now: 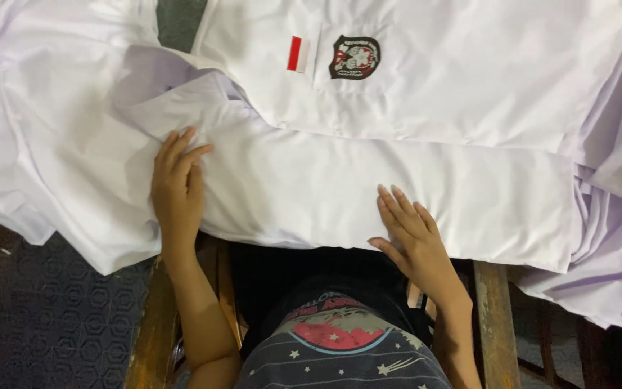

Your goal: Folding white shirts and trimming loose threads with snips in a factory setting.

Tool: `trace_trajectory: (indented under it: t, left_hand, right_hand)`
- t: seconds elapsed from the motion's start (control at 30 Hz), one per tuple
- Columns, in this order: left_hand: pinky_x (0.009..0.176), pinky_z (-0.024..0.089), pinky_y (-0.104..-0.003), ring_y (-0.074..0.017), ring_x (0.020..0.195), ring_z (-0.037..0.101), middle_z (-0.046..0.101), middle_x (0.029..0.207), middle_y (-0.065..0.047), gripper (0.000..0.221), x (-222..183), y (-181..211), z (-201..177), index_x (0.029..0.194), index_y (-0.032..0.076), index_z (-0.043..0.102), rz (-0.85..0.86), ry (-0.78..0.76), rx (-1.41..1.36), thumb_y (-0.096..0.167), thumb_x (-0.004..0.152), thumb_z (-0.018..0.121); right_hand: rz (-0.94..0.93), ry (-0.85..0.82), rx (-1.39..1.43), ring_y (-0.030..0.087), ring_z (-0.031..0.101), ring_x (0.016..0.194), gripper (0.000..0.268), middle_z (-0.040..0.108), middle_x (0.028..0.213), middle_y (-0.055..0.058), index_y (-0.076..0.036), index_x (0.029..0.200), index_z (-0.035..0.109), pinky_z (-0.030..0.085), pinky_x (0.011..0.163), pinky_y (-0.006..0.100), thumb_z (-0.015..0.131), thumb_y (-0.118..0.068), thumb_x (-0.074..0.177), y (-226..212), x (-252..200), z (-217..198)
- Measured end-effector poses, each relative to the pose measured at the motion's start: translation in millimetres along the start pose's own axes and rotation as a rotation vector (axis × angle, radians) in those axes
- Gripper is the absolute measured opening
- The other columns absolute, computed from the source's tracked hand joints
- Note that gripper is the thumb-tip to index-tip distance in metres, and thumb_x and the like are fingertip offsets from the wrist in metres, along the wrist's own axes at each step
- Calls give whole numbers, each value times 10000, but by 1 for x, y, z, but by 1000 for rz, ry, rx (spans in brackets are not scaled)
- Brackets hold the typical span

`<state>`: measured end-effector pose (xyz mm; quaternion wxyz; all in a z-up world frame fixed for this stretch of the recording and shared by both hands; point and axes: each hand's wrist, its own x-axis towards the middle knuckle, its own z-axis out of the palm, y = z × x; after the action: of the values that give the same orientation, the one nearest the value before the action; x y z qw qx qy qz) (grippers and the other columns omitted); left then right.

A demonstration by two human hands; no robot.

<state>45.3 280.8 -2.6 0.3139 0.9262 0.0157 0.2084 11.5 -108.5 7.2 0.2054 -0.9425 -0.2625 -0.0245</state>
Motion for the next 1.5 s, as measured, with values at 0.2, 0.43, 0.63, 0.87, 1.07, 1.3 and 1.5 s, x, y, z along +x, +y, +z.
trace_trajectory:
  t: [0.2, 0.43, 0.63, 0.87, 1.07, 1.3, 1.5]
  left_hand:
    - [1155, 377, -542, -404, 1413, 460, 611, 1442, -133, 319, 0, 3, 3, 1171, 83, 752, 6, 31, 7, -64, 1053, 496]
    - [1160, 376, -529, -383, 1422, 460, 616, 1447, -111, 308, -1, 7, 4, 1162, 92, 753, -4, 39, 39, -53, 1062, 500]
    - [1155, 375, -529, -382, 1418, 463, 621, 1440, -116, 303, 0, 9, 2, 1144, 92, 751, -15, 48, 30, -46, 1062, 494]
    - [1154, 374, -533, -388, 1413, 464, 626, 1431, -122, 317, 1, 12, 3, 1132, 88, 752, -36, 41, 18, -60, 1056, 483]
    - [1155, 381, -521, -386, 1412, 470, 630, 1424, -120, 310, 2, 13, 2, 1129, 88, 750, -13, 61, 12, -59, 1064, 485]
    - [1132, 397, -555, -441, 1377, 487, 648, 1360, -172, 315, 3, 14, -4, 1156, 54, 719, -10, 80, -117, -85, 1069, 450]
    - [1147, 380, -533, -427, 1384, 484, 656, 1346, -168, 276, 6, 18, -10, 1152, 50, 704, -45, 73, -169, -35, 1098, 446]
  right_hand:
    - [-11, -29, 338, 213, 566, 1346, 241, 717, 1305, 44, -52, 747, 741, 179, 1241, 402, 773, -259, 868, -14, -8, -37]
    - [256, 269, 733, 207, 777, 601, 160, 764, 584, 24, -89, 724, 807, 606, 811, 374, 776, -160, 863, 49, -62, 8]
    - [-20, 219, 198, 308, 460, 1450, 460, 613, 1458, 100, -136, 1311, 706, 228, 1237, 435, 786, -256, 875, 7, -6, -5]
    - [88, -39, -7, 247, 190, 1571, 1023, 360, 1665, 31, -274, 1555, 457, -93, 1236, 520, 848, -439, 625, 10, -18, -5]
    - [158, -22, 88, 258, 250, 1554, 766, 439, 1611, 33, -235, 1502, 519, -16, 1241, 501, 715, -432, 788, 2, -12, -10]
    - [40, 26, -65, 301, 138, 1596, 619, 379, 1660, 35, -210, 1490, 513, -78, 1161, 596, 672, -410, 926, -12, 19, -3]
    - [-272, -71, -191, 240, 288, 1548, 677, 307, 1686, 32, -172, 1609, 324, 142, 1202, 639, 407, -536, 1045, -36, 101, 60]
